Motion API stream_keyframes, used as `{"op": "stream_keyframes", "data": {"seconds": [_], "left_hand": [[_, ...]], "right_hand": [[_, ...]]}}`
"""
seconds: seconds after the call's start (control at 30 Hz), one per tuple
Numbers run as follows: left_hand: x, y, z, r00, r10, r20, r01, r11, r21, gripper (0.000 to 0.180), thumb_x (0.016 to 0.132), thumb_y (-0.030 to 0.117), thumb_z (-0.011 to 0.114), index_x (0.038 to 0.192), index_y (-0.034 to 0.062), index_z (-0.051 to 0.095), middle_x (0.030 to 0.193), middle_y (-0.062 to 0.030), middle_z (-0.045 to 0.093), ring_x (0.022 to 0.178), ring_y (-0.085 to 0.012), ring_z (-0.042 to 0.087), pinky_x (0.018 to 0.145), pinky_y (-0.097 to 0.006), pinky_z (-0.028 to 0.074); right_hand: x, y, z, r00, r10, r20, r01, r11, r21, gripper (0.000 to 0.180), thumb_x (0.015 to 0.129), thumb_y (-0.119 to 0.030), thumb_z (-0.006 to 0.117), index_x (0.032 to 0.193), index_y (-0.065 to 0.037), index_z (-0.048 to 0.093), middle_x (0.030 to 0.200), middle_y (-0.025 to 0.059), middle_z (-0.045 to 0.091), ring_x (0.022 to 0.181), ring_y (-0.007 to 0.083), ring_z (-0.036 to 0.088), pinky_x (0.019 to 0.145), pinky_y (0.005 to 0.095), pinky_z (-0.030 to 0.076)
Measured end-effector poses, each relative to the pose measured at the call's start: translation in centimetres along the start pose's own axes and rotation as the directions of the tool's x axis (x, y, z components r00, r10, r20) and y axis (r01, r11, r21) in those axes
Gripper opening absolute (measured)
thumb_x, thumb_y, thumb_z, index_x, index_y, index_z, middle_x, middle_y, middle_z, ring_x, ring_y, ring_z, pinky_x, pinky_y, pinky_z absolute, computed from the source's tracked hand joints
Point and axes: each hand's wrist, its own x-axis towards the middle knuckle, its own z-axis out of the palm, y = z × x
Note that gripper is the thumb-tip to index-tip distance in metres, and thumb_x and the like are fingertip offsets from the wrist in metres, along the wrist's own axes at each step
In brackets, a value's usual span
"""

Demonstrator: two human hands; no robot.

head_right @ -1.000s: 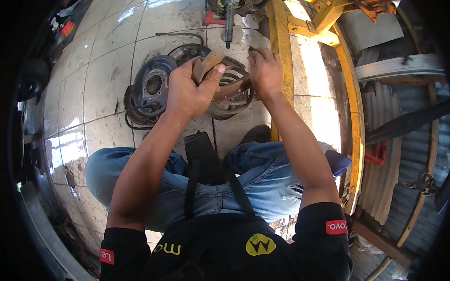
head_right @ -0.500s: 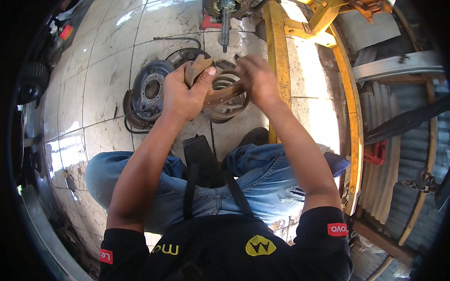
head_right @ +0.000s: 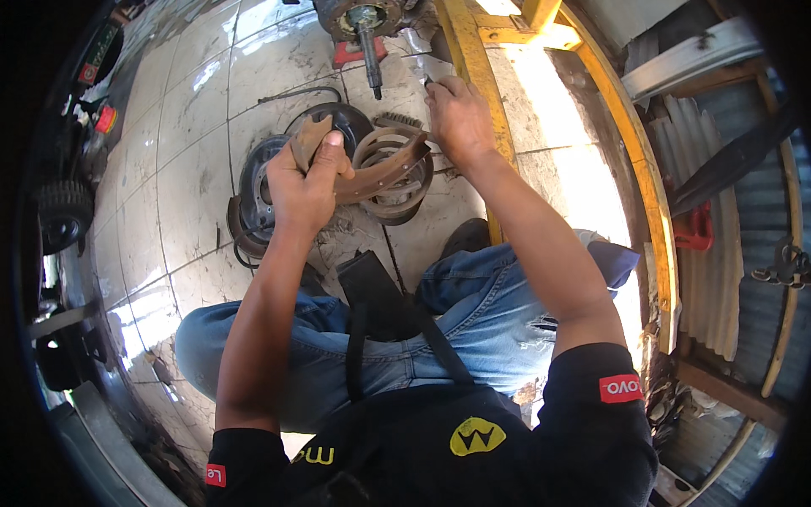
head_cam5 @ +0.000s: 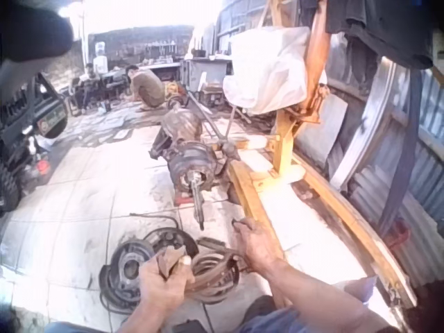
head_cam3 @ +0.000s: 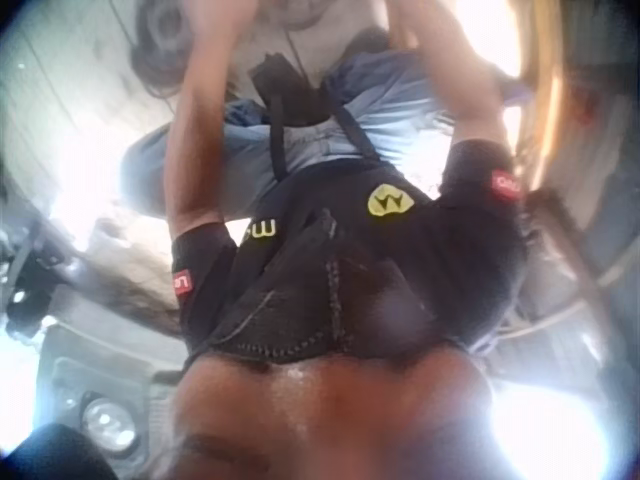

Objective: The person sits on the floor and cleans a brake shoe with a sanding block, then places it into the brake drum assembly. The person then picks up the brake drum and wipes its inner surface by hand.

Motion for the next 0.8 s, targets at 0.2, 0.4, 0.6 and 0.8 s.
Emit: {"op": "stream_keyframes", "data": {"seconds": [0.2,0.4,0.6,0.8], "left_hand": [[0.5,-0.5,-0.4,1.000,0.001,0.002,-0.001,0.998,-0.069,0.023,0.095,0.021,0.066,0.092,-0.0023,0.065,0.064,-0.0035,0.064,0.060,-0.0090,0.057,0.060,-0.026,0.046],[0.7,-0.4,-0.6,0.999,0.032,0.030,-0.030,0.998,-0.057,0.026,0.100,0.020,0.057,0.084,-0.0007,0.058,0.067,-0.0040,0.056,0.062,-0.0154,0.058,0.061,-0.029,0.046],[1.2,-0.7,-0.9,0.999,-0.044,0.003,0.044,0.990,-0.133,0.024,0.100,0.020,0.057,0.086,0.0004,0.058,0.071,-0.0055,0.056,0.063,-0.0172,0.059,0.062,-0.032,0.048],[1.5,-0.8,-1.1,0.998,-0.054,0.021,0.057,0.985,-0.164,0.024,0.099,0.021,0.058,0.087,0.0004,0.057,0.072,-0.0060,0.056,0.064,-0.0189,0.059,0.062,-0.033,0.049]], "right_hand": [[-1.4,-1.3,0.8,0.986,-0.126,0.106,0.119,0.990,0.071,0.015,0.090,-0.014,0.061,0.100,-0.008,0.071,0.107,0.0111,0.066,0.100,0.0319,0.062,0.092,0.0398,0.049],[0.0,1.1,-0.4,0.989,0.116,0.090,-0.131,0.973,0.188,0.022,0.093,-0.018,0.058,0.103,-0.003,0.070,0.108,0.0135,0.065,0.104,0.0336,0.061,0.095,0.0410,0.049],[-0.8,-0.4,0.1,0.989,0.041,0.139,-0.055,0.994,0.098,0.017,0.091,-0.013,0.060,0.098,-0.004,0.072,0.107,0.0142,0.065,0.103,0.0331,0.062,0.091,0.0411,0.050],[0.3,-0.8,-2.7,0.977,0.146,0.157,-0.186,0.942,0.281,0.022,0.095,-0.020,0.059,0.102,-0.002,0.070,0.105,0.0157,0.065,0.099,0.0339,0.062,0.089,0.0411,0.050]]}}
